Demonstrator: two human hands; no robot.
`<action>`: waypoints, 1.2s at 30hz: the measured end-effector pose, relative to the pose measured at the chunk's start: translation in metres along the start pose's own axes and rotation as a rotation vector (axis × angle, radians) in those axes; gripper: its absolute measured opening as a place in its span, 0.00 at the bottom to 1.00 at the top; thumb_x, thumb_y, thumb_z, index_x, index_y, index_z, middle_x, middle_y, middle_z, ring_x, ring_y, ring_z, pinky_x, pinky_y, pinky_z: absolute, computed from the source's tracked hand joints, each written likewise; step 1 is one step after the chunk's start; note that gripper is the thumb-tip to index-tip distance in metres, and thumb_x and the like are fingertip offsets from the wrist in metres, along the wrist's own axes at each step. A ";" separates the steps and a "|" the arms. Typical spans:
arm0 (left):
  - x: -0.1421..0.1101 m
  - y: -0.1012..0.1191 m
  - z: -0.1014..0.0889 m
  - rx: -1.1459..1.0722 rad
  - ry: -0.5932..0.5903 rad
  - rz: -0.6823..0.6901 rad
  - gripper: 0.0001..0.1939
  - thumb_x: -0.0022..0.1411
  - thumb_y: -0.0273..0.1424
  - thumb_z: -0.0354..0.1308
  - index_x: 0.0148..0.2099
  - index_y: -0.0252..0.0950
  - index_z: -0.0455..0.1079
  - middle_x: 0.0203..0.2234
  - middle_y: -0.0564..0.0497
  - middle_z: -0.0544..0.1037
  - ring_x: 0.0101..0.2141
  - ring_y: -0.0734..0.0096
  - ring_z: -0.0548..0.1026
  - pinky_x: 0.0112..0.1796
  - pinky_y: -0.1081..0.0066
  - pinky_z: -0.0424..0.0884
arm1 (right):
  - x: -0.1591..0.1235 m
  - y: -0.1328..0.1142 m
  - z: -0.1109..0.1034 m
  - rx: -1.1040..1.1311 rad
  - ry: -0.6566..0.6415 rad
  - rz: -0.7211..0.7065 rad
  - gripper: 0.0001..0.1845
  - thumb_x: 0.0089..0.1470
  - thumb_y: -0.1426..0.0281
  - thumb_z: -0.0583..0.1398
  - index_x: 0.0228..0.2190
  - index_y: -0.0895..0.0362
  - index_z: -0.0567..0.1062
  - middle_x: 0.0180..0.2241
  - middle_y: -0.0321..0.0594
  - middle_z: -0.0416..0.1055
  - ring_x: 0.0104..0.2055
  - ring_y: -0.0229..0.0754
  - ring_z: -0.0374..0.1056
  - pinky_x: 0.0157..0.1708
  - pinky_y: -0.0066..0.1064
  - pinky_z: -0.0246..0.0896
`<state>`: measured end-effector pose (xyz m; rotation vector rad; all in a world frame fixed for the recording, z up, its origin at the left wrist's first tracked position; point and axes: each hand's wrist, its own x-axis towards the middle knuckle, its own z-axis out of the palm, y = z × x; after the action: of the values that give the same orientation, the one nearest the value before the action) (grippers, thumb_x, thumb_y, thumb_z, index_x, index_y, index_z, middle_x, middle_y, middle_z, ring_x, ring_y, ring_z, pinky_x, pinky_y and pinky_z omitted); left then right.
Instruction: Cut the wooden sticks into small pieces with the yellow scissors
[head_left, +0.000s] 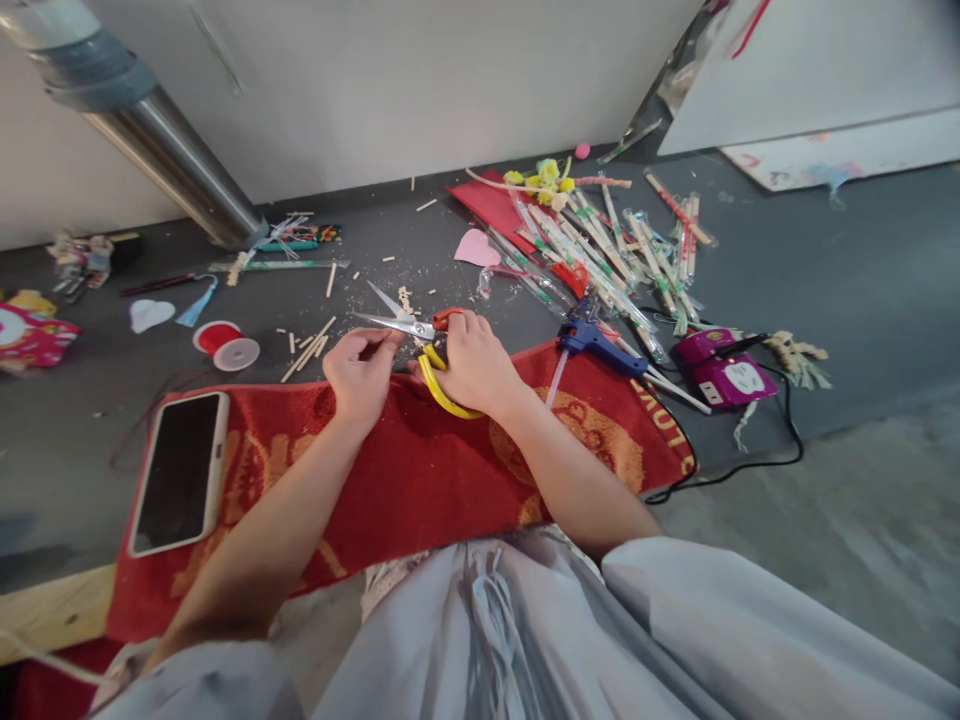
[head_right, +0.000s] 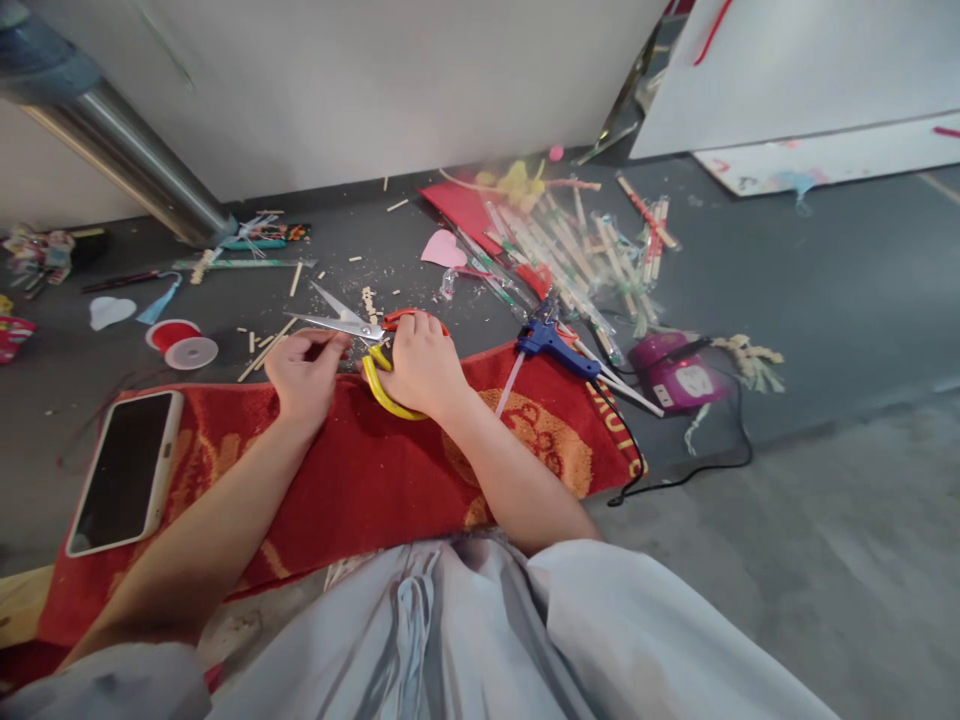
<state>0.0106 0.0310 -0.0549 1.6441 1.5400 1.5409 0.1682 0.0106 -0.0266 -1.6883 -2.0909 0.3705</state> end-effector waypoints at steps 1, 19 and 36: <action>0.000 0.000 0.000 0.002 0.006 0.004 0.06 0.54 0.32 0.64 0.27 0.37 0.73 0.23 0.53 0.78 0.25 0.75 0.74 0.30 0.72 0.72 | 0.000 -0.001 0.000 -0.003 0.003 0.007 0.31 0.57 0.54 0.57 0.49 0.69 0.67 0.48 0.61 0.68 0.53 0.59 0.63 0.49 0.47 0.63; -0.001 0.001 0.000 0.033 0.055 0.035 0.07 0.56 0.35 0.63 0.28 0.37 0.72 0.25 0.53 0.79 0.28 0.73 0.76 0.31 0.72 0.73 | -0.001 -0.007 0.012 0.031 0.065 0.016 0.29 0.58 0.54 0.56 0.46 0.68 0.68 0.46 0.62 0.68 0.52 0.59 0.62 0.52 0.49 0.59; 0.001 0.006 -0.005 0.073 -0.035 0.110 0.12 0.61 0.39 0.59 0.30 0.38 0.76 0.24 0.53 0.79 0.25 0.75 0.75 0.29 0.72 0.71 | 0.000 -0.003 0.004 0.092 0.028 -0.029 0.29 0.55 0.55 0.58 0.48 0.66 0.68 0.48 0.60 0.68 0.52 0.58 0.64 0.54 0.48 0.59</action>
<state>0.0090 0.0280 -0.0476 1.8138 1.5280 1.5188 0.1639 0.0102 -0.0289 -1.5996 -2.0443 0.4254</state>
